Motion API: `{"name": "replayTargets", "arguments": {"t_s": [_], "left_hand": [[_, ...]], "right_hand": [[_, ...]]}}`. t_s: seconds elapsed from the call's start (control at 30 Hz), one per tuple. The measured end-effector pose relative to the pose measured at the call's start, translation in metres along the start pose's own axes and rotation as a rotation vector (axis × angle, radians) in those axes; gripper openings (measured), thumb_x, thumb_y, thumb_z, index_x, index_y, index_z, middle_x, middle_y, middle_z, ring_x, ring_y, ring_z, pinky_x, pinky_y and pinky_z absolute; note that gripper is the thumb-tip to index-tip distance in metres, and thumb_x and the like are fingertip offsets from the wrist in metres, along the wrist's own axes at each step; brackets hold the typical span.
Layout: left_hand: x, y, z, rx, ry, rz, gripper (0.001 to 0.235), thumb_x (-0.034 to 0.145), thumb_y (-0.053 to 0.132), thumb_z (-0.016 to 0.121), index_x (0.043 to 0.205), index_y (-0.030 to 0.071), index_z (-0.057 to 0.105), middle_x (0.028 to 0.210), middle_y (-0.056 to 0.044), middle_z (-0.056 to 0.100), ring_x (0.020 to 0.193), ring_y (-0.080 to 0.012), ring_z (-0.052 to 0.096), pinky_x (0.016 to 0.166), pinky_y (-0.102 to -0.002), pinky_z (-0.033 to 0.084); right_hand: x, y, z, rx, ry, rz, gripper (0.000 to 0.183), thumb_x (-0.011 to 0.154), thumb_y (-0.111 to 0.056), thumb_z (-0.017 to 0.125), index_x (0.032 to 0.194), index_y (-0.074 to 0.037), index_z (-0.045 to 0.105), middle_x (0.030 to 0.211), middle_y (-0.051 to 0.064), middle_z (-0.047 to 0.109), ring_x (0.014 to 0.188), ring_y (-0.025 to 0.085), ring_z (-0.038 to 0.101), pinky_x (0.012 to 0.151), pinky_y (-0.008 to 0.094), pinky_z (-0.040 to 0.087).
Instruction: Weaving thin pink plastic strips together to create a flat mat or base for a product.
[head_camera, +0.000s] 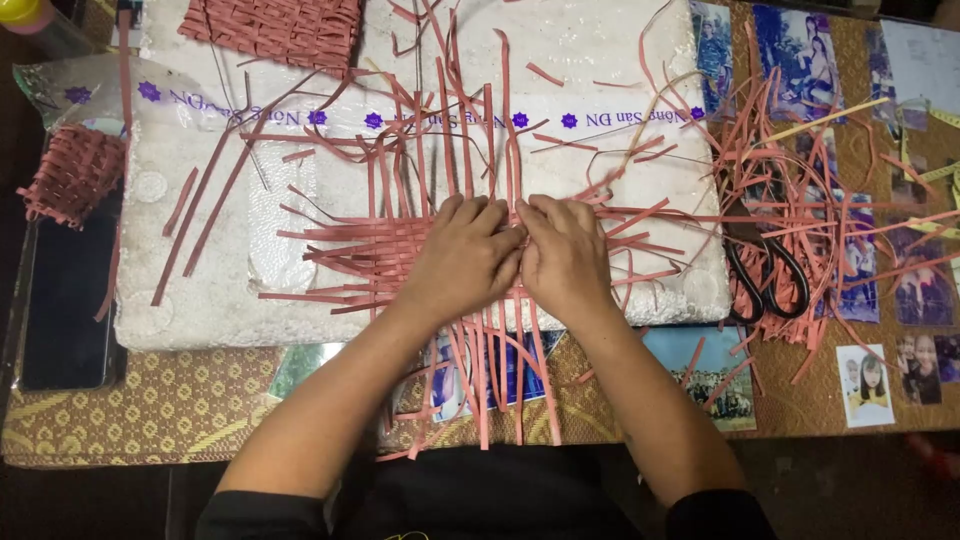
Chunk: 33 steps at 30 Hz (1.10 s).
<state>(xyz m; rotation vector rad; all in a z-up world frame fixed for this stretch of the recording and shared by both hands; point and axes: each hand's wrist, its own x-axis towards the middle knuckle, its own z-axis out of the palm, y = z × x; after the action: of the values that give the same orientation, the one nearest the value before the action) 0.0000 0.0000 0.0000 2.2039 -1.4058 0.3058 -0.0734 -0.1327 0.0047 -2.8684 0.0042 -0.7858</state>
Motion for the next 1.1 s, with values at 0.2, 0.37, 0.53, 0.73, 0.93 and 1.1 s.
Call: {"name": "replayTargets", "arguments": {"t_s": [0.2, 0.37, 0.53, 0.73, 0.93, 1.1], "left_hand": [[0.002, 0.002, -0.009, 0.002, -0.009, -0.009, 0.023, 0.075, 0.031, 0.050, 0.086, 0.017, 0.064, 0.096, -0.008, 0.057, 0.097, -0.0263, 0.051, 0.087, -0.040, 0.033], [0.001, -0.002, 0.001, 0.010, 0.011, -0.021, 0.022, 0.076, 0.030, 0.049, 0.084, 0.017, 0.065, 0.094, -0.007, 0.057, 0.097, -0.0257, 0.051, 0.087, -0.040, 0.033], [0.000, 0.003, -0.004, -0.044, 0.060, 0.000, 0.021, 0.076, 0.024, 0.049, 0.084, 0.014, 0.065, 0.095, -0.011, 0.058, 0.097, -0.0297, 0.052, 0.085, -0.040, 0.036], [-0.015, 0.018, -0.056, 0.007, 0.188, -0.162, 0.022, 0.077, 0.017, 0.052, 0.094, 0.009, 0.063, 0.104, -0.019, 0.053, 0.102, -0.0360, 0.048, 0.087, -0.042, 0.036], [-0.035, 0.007, -0.064, 0.069, -0.145, -0.293, 0.036, 0.085, 0.031, 0.044, 0.110, 0.007, 0.055, 0.119, -0.019, 0.046, 0.116, -0.0334, 0.037, 0.094, -0.046, 0.028], [-0.042, 0.000, -0.053, 0.128, -0.046, -0.216, 0.034, 0.086, 0.034, 0.042, 0.108, 0.012, 0.057, 0.117, -0.015, 0.048, 0.113, -0.0314, 0.040, 0.091, -0.044, 0.030]], "right_hand": [[0.000, -0.001, 0.000, -0.015, -0.017, 0.011, 0.036, 0.064, -0.011, 0.050, 0.098, -0.014, 0.062, 0.097, 0.004, 0.056, 0.090, 0.024, 0.049, 0.072, 0.035, 0.041], [0.002, -0.001, 0.000, -0.037, -0.028, -0.025, 0.034, 0.064, -0.010, 0.050, 0.096, -0.012, 0.064, 0.096, 0.006, 0.056, 0.089, 0.025, 0.049, 0.070, 0.036, 0.041], [0.002, -0.003, -0.004, -0.052, -0.015, -0.055, 0.032, 0.067, -0.011, 0.048, 0.095, -0.011, 0.064, 0.094, 0.006, 0.056, 0.088, 0.025, 0.050, 0.070, 0.036, 0.040], [0.003, -0.009, -0.007, -0.048, -0.025, -0.014, 0.032, 0.068, -0.012, 0.047, 0.096, -0.013, 0.064, 0.096, 0.005, 0.056, 0.090, 0.025, 0.050, 0.072, 0.035, 0.040], [0.002, -0.009, -0.003, -0.050, -0.001, -0.028, 0.034, 0.068, -0.010, 0.047, 0.098, -0.012, 0.063, 0.095, 0.006, 0.055, 0.089, 0.026, 0.050, 0.071, 0.036, 0.039], [0.004, -0.012, 0.003, -0.029, -0.002, -0.031, 0.031, 0.068, -0.011, 0.047, 0.095, -0.012, 0.064, 0.092, 0.006, 0.056, 0.085, 0.025, 0.052, 0.070, 0.035, 0.040]]}}
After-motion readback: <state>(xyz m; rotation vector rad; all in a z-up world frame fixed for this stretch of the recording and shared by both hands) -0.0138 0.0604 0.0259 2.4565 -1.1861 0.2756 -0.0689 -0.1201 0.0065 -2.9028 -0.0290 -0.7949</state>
